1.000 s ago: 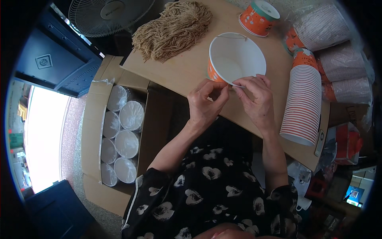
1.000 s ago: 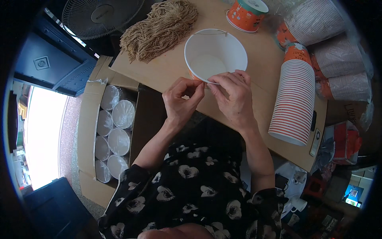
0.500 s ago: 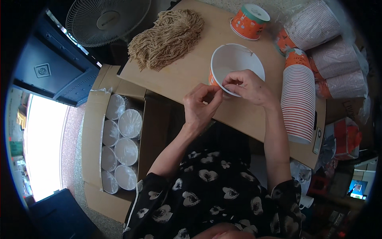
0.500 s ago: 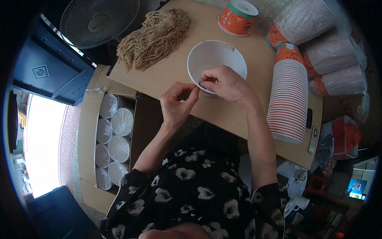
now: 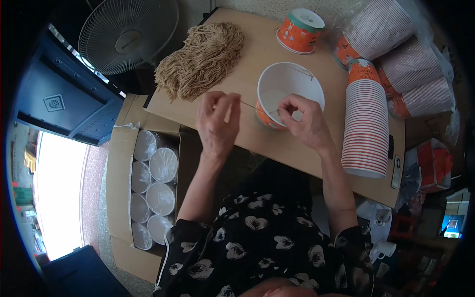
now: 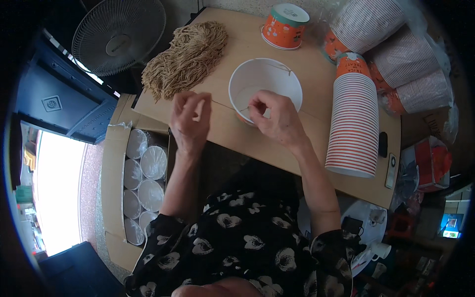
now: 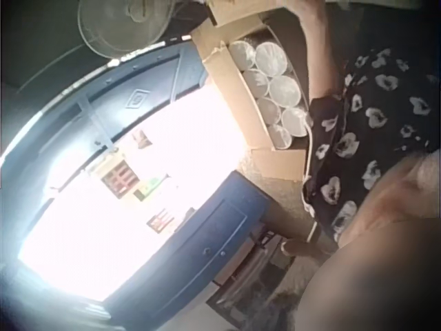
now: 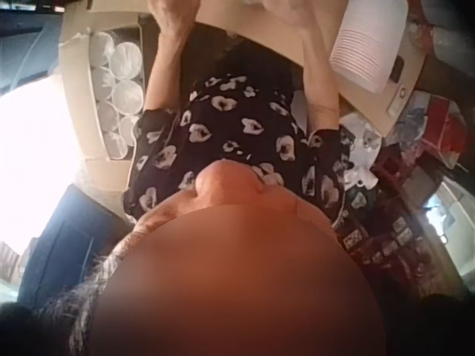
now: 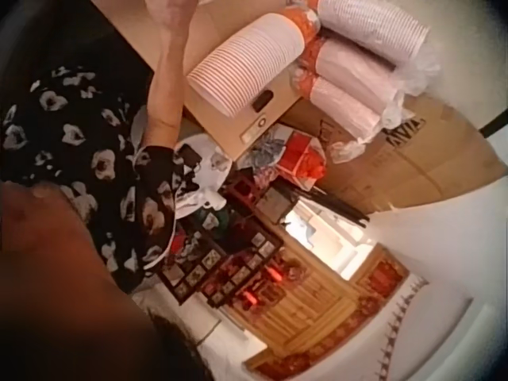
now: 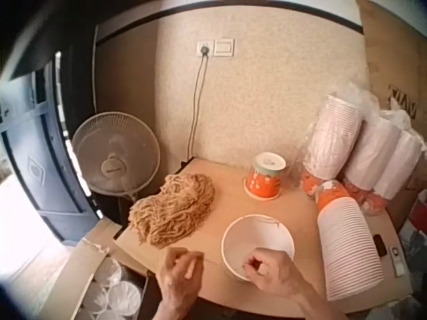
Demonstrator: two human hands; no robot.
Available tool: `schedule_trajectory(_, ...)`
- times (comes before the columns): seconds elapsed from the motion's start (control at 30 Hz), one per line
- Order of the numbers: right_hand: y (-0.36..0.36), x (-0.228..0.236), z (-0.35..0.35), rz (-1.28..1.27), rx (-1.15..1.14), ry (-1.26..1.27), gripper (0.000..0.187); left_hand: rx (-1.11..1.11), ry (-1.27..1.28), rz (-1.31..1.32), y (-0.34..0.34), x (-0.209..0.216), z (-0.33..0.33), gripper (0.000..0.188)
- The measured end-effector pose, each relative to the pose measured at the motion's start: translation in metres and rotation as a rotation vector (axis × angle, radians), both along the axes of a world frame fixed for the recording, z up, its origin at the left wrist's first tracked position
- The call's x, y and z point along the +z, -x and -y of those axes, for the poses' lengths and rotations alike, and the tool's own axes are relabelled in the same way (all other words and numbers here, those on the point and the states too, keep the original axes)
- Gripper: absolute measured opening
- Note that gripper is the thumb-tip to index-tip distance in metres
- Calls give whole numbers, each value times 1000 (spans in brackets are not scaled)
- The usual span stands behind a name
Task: Attach string handles to small paper buckets at a workstation.
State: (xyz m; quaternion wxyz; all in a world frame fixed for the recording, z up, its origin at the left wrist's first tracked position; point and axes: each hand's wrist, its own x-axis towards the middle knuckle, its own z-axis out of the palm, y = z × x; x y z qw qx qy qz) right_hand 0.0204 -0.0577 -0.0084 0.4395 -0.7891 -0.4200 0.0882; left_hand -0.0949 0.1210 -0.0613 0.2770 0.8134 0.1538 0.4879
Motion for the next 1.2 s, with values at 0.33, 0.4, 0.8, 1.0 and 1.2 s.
schedule_trajectory(0.33, 2, -14, -9, 308, -12, -91, 7, -883, 673, -67, -40, 55, 0, 18)
schedule_trajectory(0.4, 8, -10, -8, 253, -37, -210, 8, -909, 771, -213, -48, 48, -2, 22)
schedule_trajectory(0.8, -5, -18, 7, -489, -128, -748, 11, -1084, 920, -333, -56, 48, 6, 21)
schedule_trajectory(1.0, -15, -1, 22, -311, -127, -556, 19, -1047, 878, -364, -57, 42, 2, 18)
schedule_trajectory(1.2, -16, 11, 25, 487, -81, -201, 16, -1026, 862, -408, -58, 44, 3, 19)
